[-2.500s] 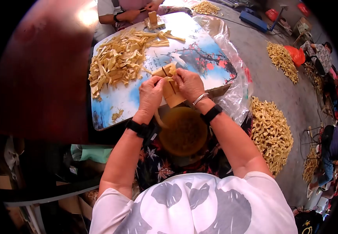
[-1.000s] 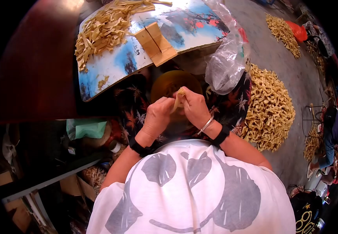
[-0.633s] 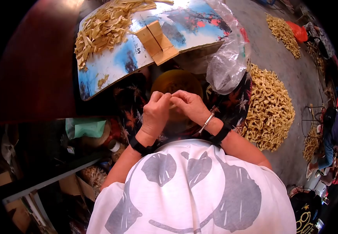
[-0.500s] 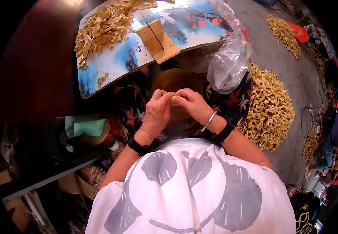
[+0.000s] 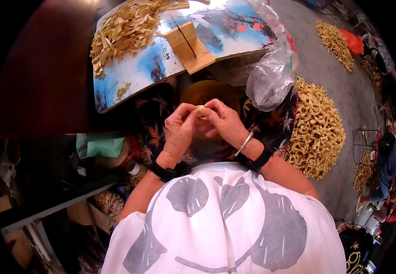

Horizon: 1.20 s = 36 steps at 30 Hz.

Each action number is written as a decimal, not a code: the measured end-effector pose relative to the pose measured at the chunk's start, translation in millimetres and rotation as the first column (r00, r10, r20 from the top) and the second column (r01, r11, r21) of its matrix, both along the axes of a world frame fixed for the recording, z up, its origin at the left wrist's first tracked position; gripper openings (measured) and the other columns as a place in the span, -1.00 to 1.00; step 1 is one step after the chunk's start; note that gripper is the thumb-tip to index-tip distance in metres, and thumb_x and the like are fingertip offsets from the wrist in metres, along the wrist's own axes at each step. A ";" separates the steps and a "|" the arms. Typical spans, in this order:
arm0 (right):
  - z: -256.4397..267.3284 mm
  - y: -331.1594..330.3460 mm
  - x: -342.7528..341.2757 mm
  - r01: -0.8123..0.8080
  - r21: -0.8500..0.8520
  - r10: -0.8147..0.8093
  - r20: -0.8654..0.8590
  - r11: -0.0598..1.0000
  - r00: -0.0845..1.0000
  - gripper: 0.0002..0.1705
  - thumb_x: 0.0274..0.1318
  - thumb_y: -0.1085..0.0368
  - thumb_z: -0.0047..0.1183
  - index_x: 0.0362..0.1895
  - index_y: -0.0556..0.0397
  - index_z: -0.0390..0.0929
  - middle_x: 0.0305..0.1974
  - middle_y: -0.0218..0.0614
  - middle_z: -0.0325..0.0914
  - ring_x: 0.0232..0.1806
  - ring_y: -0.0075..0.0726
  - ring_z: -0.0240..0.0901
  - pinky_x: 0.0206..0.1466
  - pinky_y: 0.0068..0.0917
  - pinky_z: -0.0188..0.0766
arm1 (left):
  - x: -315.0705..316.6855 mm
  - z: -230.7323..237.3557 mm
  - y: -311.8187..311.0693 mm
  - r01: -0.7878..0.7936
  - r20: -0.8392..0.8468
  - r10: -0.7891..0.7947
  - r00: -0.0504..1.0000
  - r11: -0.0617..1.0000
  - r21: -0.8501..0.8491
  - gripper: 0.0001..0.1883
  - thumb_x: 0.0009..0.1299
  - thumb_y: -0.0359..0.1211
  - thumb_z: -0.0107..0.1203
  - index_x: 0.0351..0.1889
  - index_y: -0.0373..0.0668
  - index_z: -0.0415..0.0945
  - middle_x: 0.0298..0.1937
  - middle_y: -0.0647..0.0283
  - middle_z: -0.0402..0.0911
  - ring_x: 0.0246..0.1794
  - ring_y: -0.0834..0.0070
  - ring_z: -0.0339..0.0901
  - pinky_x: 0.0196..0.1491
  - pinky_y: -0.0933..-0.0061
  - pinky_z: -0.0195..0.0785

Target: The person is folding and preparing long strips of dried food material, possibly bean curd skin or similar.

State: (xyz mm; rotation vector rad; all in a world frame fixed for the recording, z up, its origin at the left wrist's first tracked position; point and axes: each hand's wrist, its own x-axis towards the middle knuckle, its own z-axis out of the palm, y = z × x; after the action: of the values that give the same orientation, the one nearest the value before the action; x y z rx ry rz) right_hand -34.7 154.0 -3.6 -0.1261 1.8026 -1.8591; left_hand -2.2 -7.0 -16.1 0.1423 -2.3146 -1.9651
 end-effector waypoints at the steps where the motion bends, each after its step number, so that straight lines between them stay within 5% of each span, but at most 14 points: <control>1: 13.7 4.9 0.4 -0.024 0.119 0.026 -0.009 0.993 1.000 -0.65 0.44 0.07 -0.14 -0.21 0.06 0.52 -0.46 -0.39 0.57 -0.47 -0.50 0.54 -0.35 -0.57 0.50 | -0.9 2.0 -2.0 -0.005 0.014 0.005 1.000 1.000 -0.020 -0.94 0.47 -0.45 0.09 -0.21 -0.20 0.57 -0.45 0.45 0.55 -0.50 0.77 0.39 -0.46 0.72 0.23; 2: 21.1 8.6 1.1 -0.049 0.237 0.054 -0.017 0.970 0.998 -0.64 0.45 0.07 -0.16 -0.24 0.08 0.51 -0.54 -0.37 0.56 -0.52 -0.45 0.54 -0.38 -0.52 0.49 | -1.8 5.7 -3.8 -0.012 0.027 0.013 1.000 0.999 -0.040 -0.95 0.44 -0.47 0.10 -0.24 -0.21 0.58 -0.45 0.44 0.57 -0.48 0.73 0.42 -0.42 0.70 0.27; 5: 7.5 10.8 10.3 0.036 0.383 0.135 -0.409 0.923 0.902 -0.64 0.44 0.12 -0.18 -0.31 0.12 0.47 -0.68 -0.28 0.45 -0.58 -0.28 0.51 -0.43 -0.33 0.42 | -2.8 9.9 -6.0 -0.014 0.148 0.005 0.989 0.998 0.058 -0.93 0.46 -0.43 0.10 -0.18 -0.19 0.57 -0.40 0.43 0.57 -0.48 0.73 0.41 -0.43 0.70 0.26; 7: 8.0 8.6 16.5 0.076 0.304 0.037 -0.351 0.949 0.935 -0.69 0.42 0.17 -0.17 -0.31 0.12 0.46 -0.63 -0.23 0.47 -0.58 -0.17 0.49 -0.42 -0.22 0.40 | -3.4 5.0 -5.5 -0.025 0.216 -0.050 0.975 0.943 0.332 -0.88 0.48 -0.40 0.10 -0.08 -0.18 0.55 -0.32 0.41 0.58 -0.43 0.72 0.43 -0.38 0.68 0.29; 9: 9.0 5.5 18.5 0.114 0.229 -0.059 -0.233 0.967 0.971 -0.71 0.41 0.18 -0.14 -0.28 0.11 0.47 -0.61 -0.22 0.48 -0.58 -0.19 0.49 -0.42 -0.23 0.40 | -4.5 -1.0 -5.2 -0.058 0.221 -0.136 0.966 0.718 0.694 -0.80 0.48 -0.39 0.10 0.02 -0.19 0.52 -0.20 0.36 0.61 -0.29 0.66 0.51 -0.23 0.61 0.40; 12: 19.3 -3.9 16.6 0.180 0.125 -0.176 -0.045 0.976 0.983 -0.77 0.37 0.22 -0.06 -0.27 0.13 0.48 -0.55 -0.22 0.51 -0.55 -0.17 0.50 -0.40 -0.26 0.44 | 6.0 13.6 9.9 -0.016 0.228 -0.273 0.935 0.607 0.794 -0.71 0.48 -0.40 0.09 0.13 -0.21 0.46 -0.02 0.30 0.60 -0.05 0.58 0.53 0.03 0.49 0.42; 15: 10.5 -6.0 15.0 0.158 0.116 -0.122 -0.271 0.981 0.955 -0.81 0.30 0.24 0.05 -0.19 0.12 0.49 -0.43 -0.20 0.54 -0.47 -0.18 0.54 -0.32 -0.29 0.50 | 8.5 15.2 14.2 -0.022 0.199 -0.140 0.970 0.763 0.646 -0.71 0.48 -0.40 0.09 0.14 -0.21 0.47 0.03 0.29 0.60 0.05 0.54 0.52 0.15 0.45 0.38; 18: 4.9 5.5 1.7 0.176 0.449 0.133 -0.575 0.876 0.808 -0.76 0.23 0.23 0.13 -0.13 0.12 0.50 -0.30 -0.20 0.56 -0.37 -0.19 0.58 -0.21 -0.30 0.53 | 6.1 12.5 10.8 0.040 0.125 -0.096 0.988 0.921 0.387 -0.71 0.51 -0.38 0.06 0.16 -0.22 0.47 0.01 0.33 0.60 0.01 0.57 0.53 0.10 0.54 0.38; 22: 5.6 -4.3 -7.9 0.326 0.045 -0.220 -0.650 0.944 0.728 -0.71 0.24 0.19 0.13 -0.12 0.18 0.61 -0.34 -0.22 0.61 -0.35 -0.29 0.58 -0.19 -0.41 0.55 | 5.3 13.9 7.8 0.158 0.133 -0.154 0.979 0.987 -0.023 -0.70 0.52 -0.36 0.05 0.17 -0.21 0.46 0.01 0.33 0.59 -0.03 0.60 0.53 0.04 0.59 0.38; 25: -8.2 4.5 -14.6 0.061 -0.069 -0.066 -0.074 0.996 0.995 -0.68 0.32 0.18 0.04 -0.06 0.18 0.63 -0.32 -0.24 0.66 -0.36 -0.43 0.59 -0.27 -0.53 0.55 | 4.4 15.9 12.5 0.098 0.202 -0.237 0.950 0.843 0.528 -0.72 0.50 -0.37 0.08 0.13 -0.20 0.48 -0.07 0.32 0.60 -0.12 0.63 0.52 -0.04 0.62 0.38; 29: 6.8 2.7 -8.3 0.153 0.034 -0.142 -0.222 0.988 0.965 -0.68 0.36 0.19 -0.01 -0.03 0.16 0.61 -0.34 -0.27 0.68 -0.37 -0.50 0.62 -0.31 -0.55 0.55 | 8.9 24.7 14.7 -0.015 0.227 -0.161 0.960 0.784 0.621 -0.79 0.47 -0.39 0.11 0.04 -0.18 0.51 -0.24 0.38 0.59 -0.36 0.75 0.42 -0.30 0.73 0.26; 32: -5.7 0.6 -8.2 0.273 0.186 -0.101 -0.624 0.944 0.775 -0.71 0.35 0.20 0.00 -0.07 0.16 0.59 -0.40 -0.24 0.66 -0.39 -0.48 0.61 -0.34 -0.47 0.54 | 8.6 22.3 11.0 0.062 0.207 -0.183 0.961 0.873 0.484 -0.81 0.46 -0.39 0.13 0.00 -0.16 0.48 -0.34 0.46 0.54 -0.51 0.81 0.30 -0.47 0.79 0.10; 34: -1.2 2.2 -8.9 0.238 0.202 -0.067 -0.613 0.950 0.787 -0.73 0.35 0.21 0.00 -0.12 0.17 0.58 -0.43 -0.23 0.63 -0.41 -0.46 0.61 -0.36 -0.45 0.51 | 8.7 24.3 12.4 0.138 0.187 -0.206 0.960 0.935 0.326 -0.81 0.46 -0.39 0.14 -0.01 -0.14 0.46 -0.39 0.51 0.49 -0.57 0.84 0.22 -0.54 0.80 0.00; 36: 2.3 4.0 -9.6 0.153 0.131 -0.059 -0.540 0.980 0.840 -0.75 0.33 0.21 0.03 -0.16 0.17 0.56 -0.47 -0.26 0.60 -0.43 -0.48 0.57 -0.39 -0.45 0.48 | 7.5 22.0 11.5 0.086 0.219 -0.186 0.958 0.913 0.400 -0.81 0.46 -0.38 0.13 -0.01 -0.13 0.45 -0.45 0.54 0.41 -0.60 0.84 0.17 -0.56 0.78 -0.03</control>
State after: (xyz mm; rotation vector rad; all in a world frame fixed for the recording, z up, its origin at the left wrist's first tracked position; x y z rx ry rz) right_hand -44.3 158.0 -1.3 -0.5409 2.3779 -1.8549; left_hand 5.3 4.5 5.9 0.2828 -2.0845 -2.6005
